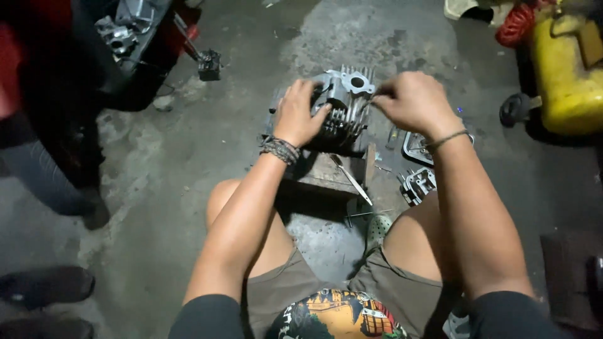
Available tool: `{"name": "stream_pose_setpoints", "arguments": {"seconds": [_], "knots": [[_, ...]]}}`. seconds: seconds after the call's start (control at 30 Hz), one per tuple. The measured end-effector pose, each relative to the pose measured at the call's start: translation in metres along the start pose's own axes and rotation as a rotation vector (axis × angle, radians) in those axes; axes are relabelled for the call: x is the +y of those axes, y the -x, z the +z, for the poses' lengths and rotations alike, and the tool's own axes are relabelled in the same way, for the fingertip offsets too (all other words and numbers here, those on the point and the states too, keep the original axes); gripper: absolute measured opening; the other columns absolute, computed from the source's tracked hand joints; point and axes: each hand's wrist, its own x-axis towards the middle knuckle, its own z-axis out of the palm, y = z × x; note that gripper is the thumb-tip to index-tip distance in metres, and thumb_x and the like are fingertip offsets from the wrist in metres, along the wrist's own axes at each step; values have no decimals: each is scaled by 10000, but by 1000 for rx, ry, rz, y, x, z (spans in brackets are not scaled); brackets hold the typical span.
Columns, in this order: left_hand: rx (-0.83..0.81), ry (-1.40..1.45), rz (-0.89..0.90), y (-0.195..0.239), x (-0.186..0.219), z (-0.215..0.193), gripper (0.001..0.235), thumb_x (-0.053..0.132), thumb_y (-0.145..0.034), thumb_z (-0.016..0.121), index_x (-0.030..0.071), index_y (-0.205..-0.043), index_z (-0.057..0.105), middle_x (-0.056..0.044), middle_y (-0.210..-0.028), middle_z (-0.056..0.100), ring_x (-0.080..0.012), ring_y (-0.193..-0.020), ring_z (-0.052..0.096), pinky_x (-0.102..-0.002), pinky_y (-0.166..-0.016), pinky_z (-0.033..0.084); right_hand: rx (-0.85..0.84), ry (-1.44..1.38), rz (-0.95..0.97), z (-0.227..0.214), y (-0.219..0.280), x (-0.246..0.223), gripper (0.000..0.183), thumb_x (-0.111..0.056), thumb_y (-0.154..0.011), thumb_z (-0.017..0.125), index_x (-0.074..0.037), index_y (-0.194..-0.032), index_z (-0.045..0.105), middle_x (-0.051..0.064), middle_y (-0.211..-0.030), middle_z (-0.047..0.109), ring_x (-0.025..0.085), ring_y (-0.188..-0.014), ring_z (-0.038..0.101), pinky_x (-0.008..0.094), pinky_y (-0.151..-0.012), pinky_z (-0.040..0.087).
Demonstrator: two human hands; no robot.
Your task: The person sits on the floor and uses pliers to manipulate a spring and small metal parts. They then use a screwdriver to tighten bolts on a disassembled engine block resting on a wooden block.
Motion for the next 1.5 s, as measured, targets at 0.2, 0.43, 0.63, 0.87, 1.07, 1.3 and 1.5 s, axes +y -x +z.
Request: {"name": "stream_pose_setpoints", "arguments": {"seconds": [0.2,0.43,0.63,0.87,1.07,1.3,1.5], "knots": [[-55,-136,-167,-10,7,8,497,415,-867,728,99,-1227,596,-98,-1147,609,-303,-1090,612,-469,-983,484,355,-38,-26,44,-30,21,212,-193,-934,672,-58,-1019,812,139,-843,768,398,-700,699,497,-654,556],[-87,18,-244,-29,-3,29,942,716,-808,689,137,-1508,441,-176,-1418,571,-380,-1280,584,-478,-1070,476,188,-314,31,33,-18,35,232,-223,-908,649,-35,-939,780,100,-636,615,269,-557,503,396,-556,433],[-140,98,-174,-27,-4,30,653,500,-783,823,200,-1320,603,-107,-1215,588,-310,-1148,608,-431,-1002,504,448,-320,29,59,-7,49,206,-177,-945,711,23,-938,757,115,-745,715,253,-567,598,373,-570,495],[-135,19,-96,-20,-12,28,937,517,-695,892,153,-1441,456,-148,-1269,526,-359,-1200,559,-480,-1019,501,485,-353,-91,44,6,28,163,-119,-899,731,26,-943,789,97,-720,710,213,-555,581,332,-553,477],[-111,-69,-28,-10,-16,25,1024,534,-631,920,175,-1480,472,-144,-1196,479,-354,-1106,561,-453,-950,524,517,-130,-124,43,12,24,137,-186,-899,742,-60,-900,797,94,-780,711,290,-610,596,401,-577,463],[-66,-117,37,1,-4,11,1009,546,-574,946,155,-1417,551,-129,-1223,510,-326,-1095,560,-465,-948,514,569,-149,-170,31,25,23,114,-125,-931,763,-19,-958,794,94,-830,718,247,-629,593,364,-603,471],[-12,-196,-25,5,-1,25,982,617,-621,881,169,-1421,528,-125,-1229,485,-324,-1076,528,-451,-918,441,490,-566,-62,56,9,29,95,-39,-1045,642,50,-1038,676,112,-899,744,180,-709,647,297,-632,516]]}}
